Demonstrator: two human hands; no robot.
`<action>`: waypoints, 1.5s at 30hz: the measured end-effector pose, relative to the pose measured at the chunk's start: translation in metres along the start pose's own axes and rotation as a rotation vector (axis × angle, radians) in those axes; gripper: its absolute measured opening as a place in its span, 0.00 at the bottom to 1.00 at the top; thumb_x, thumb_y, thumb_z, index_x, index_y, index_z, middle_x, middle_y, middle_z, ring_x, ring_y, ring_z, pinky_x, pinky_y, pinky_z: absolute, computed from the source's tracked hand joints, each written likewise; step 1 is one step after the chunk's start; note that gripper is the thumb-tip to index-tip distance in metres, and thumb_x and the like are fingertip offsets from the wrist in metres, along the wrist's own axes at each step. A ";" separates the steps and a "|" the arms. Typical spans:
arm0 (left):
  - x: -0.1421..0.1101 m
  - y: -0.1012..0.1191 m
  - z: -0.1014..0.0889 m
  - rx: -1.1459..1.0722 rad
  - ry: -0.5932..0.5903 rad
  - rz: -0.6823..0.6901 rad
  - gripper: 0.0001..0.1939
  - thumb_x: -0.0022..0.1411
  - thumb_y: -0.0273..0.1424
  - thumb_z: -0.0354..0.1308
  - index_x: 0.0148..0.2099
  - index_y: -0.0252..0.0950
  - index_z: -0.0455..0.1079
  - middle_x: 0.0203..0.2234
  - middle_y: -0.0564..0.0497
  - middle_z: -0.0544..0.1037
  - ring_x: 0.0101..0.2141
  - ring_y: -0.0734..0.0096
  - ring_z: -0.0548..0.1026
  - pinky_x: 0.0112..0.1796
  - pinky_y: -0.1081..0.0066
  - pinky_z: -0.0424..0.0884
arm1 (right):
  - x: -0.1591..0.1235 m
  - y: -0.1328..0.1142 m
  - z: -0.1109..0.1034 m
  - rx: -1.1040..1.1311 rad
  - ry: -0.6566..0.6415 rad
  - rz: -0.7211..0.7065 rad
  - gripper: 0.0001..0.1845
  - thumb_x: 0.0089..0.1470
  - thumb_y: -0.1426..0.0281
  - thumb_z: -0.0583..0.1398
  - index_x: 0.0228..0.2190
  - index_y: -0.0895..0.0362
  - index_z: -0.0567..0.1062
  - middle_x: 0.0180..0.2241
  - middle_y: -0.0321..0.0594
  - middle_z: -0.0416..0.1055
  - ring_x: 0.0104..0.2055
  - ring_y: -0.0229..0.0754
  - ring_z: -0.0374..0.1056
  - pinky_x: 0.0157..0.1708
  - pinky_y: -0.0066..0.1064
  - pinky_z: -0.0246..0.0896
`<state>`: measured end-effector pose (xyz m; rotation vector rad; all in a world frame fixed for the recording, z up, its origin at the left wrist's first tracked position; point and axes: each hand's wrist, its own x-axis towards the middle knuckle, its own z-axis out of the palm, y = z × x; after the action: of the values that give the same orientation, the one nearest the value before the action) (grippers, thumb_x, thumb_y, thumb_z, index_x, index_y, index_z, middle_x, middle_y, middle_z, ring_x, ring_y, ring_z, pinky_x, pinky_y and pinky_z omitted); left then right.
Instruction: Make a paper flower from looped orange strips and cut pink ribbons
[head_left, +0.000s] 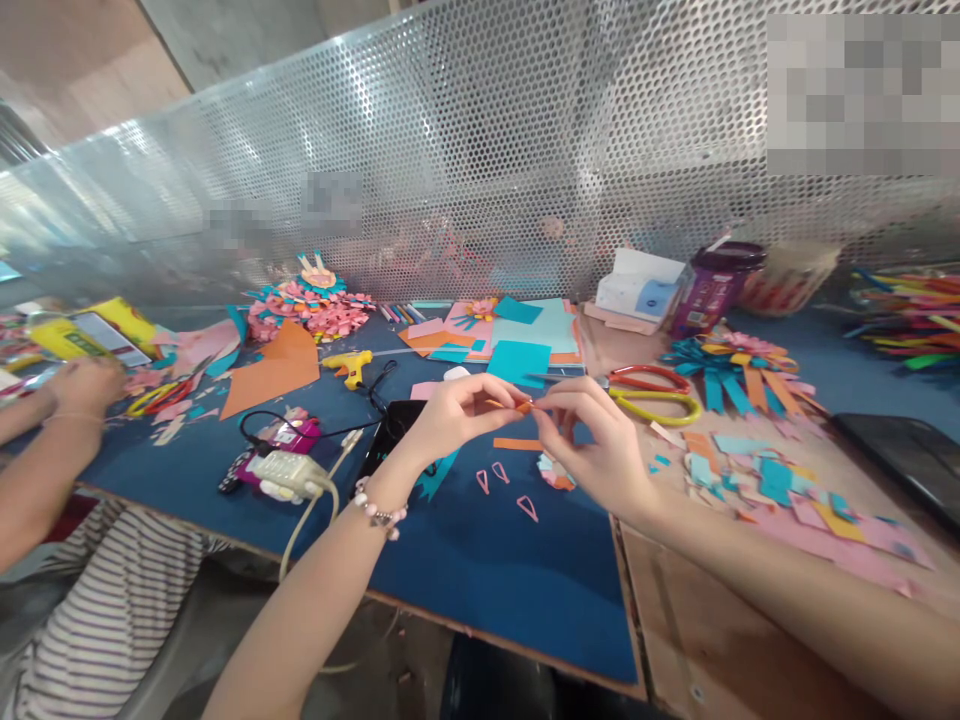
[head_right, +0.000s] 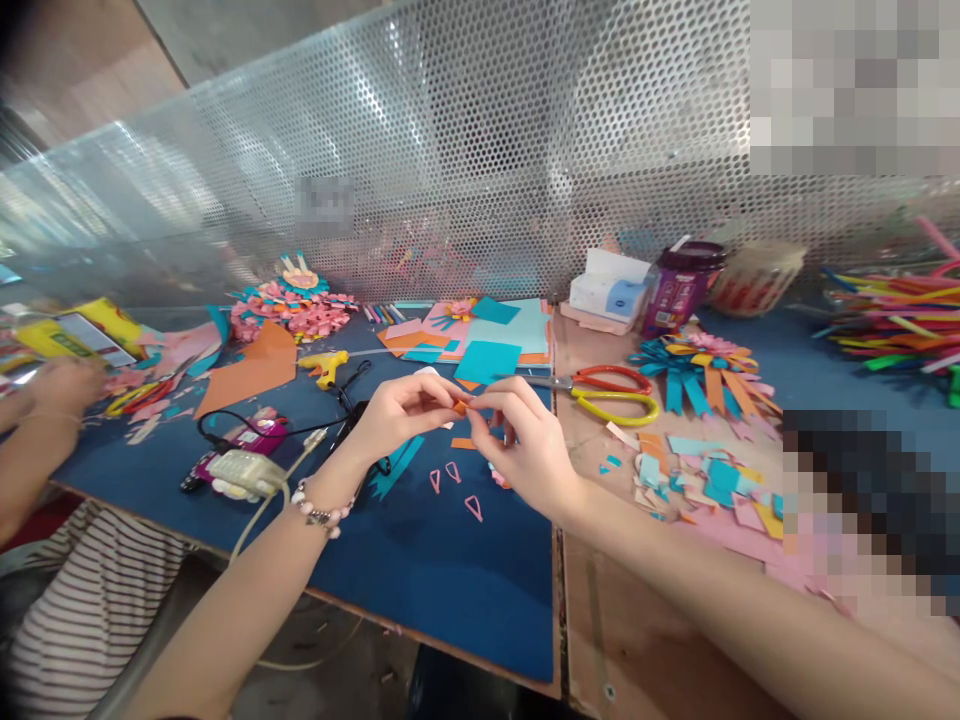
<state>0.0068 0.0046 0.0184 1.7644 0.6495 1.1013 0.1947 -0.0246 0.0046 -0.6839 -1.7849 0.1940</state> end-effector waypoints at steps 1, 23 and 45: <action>0.000 0.000 0.000 -0.005 -0.007 -0.004 0.07 0.54 0.30 0.65 0.33 0.33 0.71 0.39 0.45 0.78 0.39 0.67 0.77 0.41 0.65 0.75 | 0.000 0.000 0.000 0.002 -0.002 0.002 0.06 0.55 0.78 0.58 0.34 0.56 0.71 0.33 0.38 0.66 0.24 0.31 0.61 0.21 0.27 0.62; -0.001 -0.004 0.005 0.464 -0.183 -0.039 0.07 0.59 0.32 0.60 0.37 0.33 0.72 0.33 0.49 0.77 0.35 0.71 0.74 0.39 0.70 0.72 | -0.034 0.020 -0.022 -0.291 -0.122 0.047 0.10 0.53 0.75 0.59 0.39 0.54 0.67 0.38 0.42 0.65 0.42 0.46 0.62 0.42 0.43 0.59; -0.006 -0.007 0.011 0.825 -0.417 0.184 0.04 0.64 0.28 0.54 0.39 0.35 0.70 0.36 0.50 0.74 0.37 0.72 0.73 0.39 0.73 0.68 | -0.043 0.027 -0.013 -0.252 -0.268 0.094 0.10 0.51 0.77 0.58 0.36 0.55 0.64 0.38 0.43 0.64 0.42 0.46 0.60 0.40 0.41 0.58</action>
<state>0.0137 -0.0022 0.0079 2.7055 0.7423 0.5520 0.2235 -0.0286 -0.0386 -0.9595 -2.0562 0.1287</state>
